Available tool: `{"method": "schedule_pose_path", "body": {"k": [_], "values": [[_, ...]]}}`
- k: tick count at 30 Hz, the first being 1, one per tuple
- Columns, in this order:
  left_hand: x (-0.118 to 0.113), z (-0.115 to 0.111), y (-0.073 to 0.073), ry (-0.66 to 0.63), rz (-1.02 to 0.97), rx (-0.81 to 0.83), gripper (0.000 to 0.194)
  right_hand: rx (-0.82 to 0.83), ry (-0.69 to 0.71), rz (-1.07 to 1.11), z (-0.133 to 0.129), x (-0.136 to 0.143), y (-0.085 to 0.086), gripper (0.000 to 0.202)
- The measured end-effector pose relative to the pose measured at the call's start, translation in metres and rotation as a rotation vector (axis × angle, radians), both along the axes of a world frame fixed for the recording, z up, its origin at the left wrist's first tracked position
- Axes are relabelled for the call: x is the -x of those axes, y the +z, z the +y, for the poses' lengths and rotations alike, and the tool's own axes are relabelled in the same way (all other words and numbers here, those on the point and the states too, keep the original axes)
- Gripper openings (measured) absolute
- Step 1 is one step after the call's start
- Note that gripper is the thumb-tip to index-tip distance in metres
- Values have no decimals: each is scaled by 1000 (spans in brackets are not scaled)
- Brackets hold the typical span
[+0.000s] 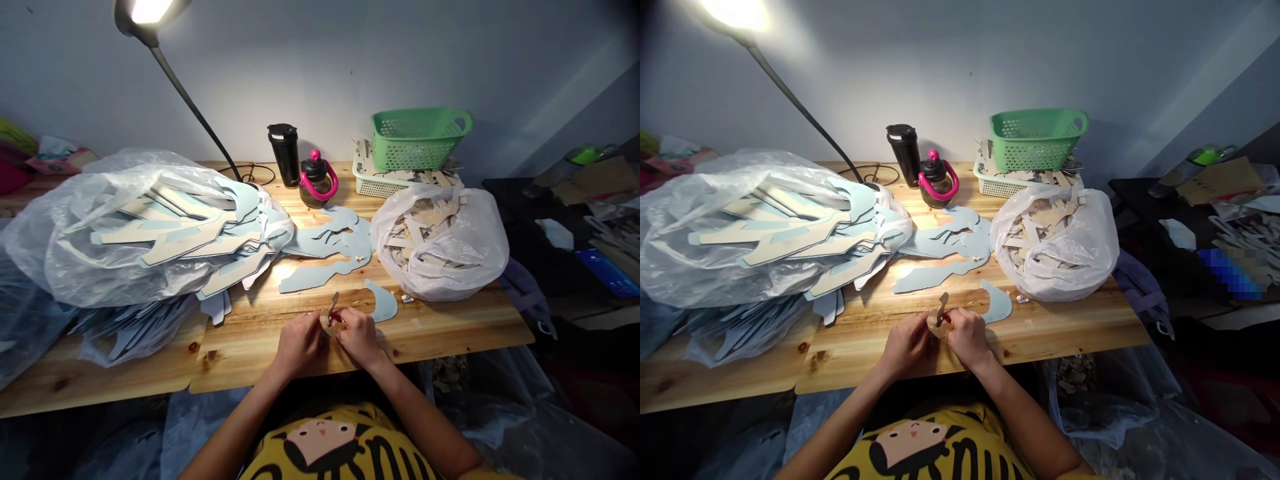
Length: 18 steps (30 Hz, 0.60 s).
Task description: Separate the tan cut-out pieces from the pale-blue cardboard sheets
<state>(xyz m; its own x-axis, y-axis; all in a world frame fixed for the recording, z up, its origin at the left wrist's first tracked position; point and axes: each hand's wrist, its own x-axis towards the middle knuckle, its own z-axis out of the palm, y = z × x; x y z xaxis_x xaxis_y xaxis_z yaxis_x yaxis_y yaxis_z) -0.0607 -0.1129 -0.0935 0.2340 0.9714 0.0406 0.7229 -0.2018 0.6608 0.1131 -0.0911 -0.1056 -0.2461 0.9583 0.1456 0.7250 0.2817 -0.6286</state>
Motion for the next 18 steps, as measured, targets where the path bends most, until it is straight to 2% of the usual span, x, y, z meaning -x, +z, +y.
{"method": "schedule_pose_path", "body": {"k": [6, 9, 11, 15, 18], "values": [[-1, 0, -4, -9, 83, -27, 13, -34, -44, 5, -2, 3, 0, 25], [-3, -2, -3, -23, 86, -50, 13, -21, -103, 110, 4, -4, 1, 16], [-4, -2, -2, -25, 79, -55, 16, 64, -144, 313, 11, -12, 4, 7], [-4, -3, 1, -18, 95, -46, 21, 305, -243, 840, 24, -29, 11, 22], [-5, -2, 3, -30, 118, -75, 22, 571, -220, 1129, 28, -35, 17, 27]]}}
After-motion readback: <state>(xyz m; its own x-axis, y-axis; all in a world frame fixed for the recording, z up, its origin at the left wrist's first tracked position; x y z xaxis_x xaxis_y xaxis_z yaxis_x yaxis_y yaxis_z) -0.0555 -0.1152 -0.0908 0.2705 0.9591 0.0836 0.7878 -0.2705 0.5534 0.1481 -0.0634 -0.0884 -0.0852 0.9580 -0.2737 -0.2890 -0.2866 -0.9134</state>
